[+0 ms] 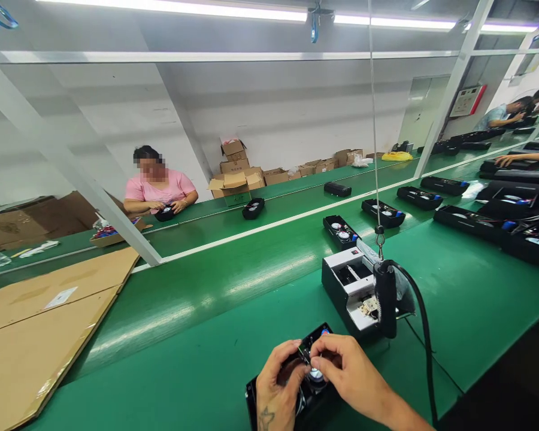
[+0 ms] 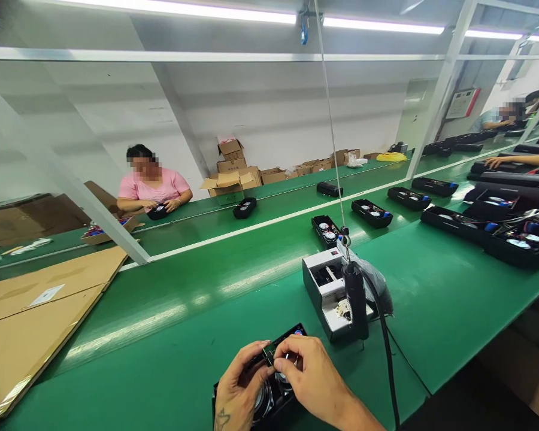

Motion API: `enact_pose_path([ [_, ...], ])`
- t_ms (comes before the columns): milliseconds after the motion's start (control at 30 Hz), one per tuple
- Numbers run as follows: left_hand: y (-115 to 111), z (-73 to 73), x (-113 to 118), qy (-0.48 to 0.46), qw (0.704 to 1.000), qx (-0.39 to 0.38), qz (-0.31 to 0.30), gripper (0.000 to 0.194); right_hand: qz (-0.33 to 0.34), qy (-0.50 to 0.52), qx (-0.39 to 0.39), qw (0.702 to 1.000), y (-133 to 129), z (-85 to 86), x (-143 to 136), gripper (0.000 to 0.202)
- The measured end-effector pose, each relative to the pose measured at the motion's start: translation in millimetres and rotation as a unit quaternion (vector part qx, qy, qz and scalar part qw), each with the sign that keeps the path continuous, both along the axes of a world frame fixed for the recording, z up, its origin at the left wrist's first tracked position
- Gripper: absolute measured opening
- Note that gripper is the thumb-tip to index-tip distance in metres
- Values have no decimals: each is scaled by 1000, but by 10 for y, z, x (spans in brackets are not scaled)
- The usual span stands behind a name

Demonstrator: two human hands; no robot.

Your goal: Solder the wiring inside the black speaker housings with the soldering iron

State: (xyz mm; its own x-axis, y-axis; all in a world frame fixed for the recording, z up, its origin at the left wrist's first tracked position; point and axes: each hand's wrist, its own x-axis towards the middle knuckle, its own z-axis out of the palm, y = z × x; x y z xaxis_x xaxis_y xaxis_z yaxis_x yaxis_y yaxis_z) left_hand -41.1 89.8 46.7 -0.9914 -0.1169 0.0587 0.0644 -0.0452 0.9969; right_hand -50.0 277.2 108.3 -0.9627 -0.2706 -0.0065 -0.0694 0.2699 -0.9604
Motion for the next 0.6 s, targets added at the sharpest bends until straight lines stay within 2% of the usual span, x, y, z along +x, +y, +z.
enact_pose_path([
  [100, 28, 128, -16, -17, 1000, 21, -1, 37, 5, 70, 49, 996, 1, 25, 18, 20],
  [267, 27, 279, -29, -56, 997, 52, -13, 40, 0, 95, 81, 992, -6, 35, 12, 22],
  [333, 11, 277, -31, -68, 996, 56, -21, 41, -6, 74, 82, 994, -6, 57, 18, 22],
  [467, -9, 225, -26, -69, 995, 64, -17, 41, -21, 7, 19, 1000, -15, 110, 37, 21],
  [600, -18, 148, -24, -63, 996, 63, -8, 42, -39, -57, -11, 998, -54, 70, 15, 21],
])
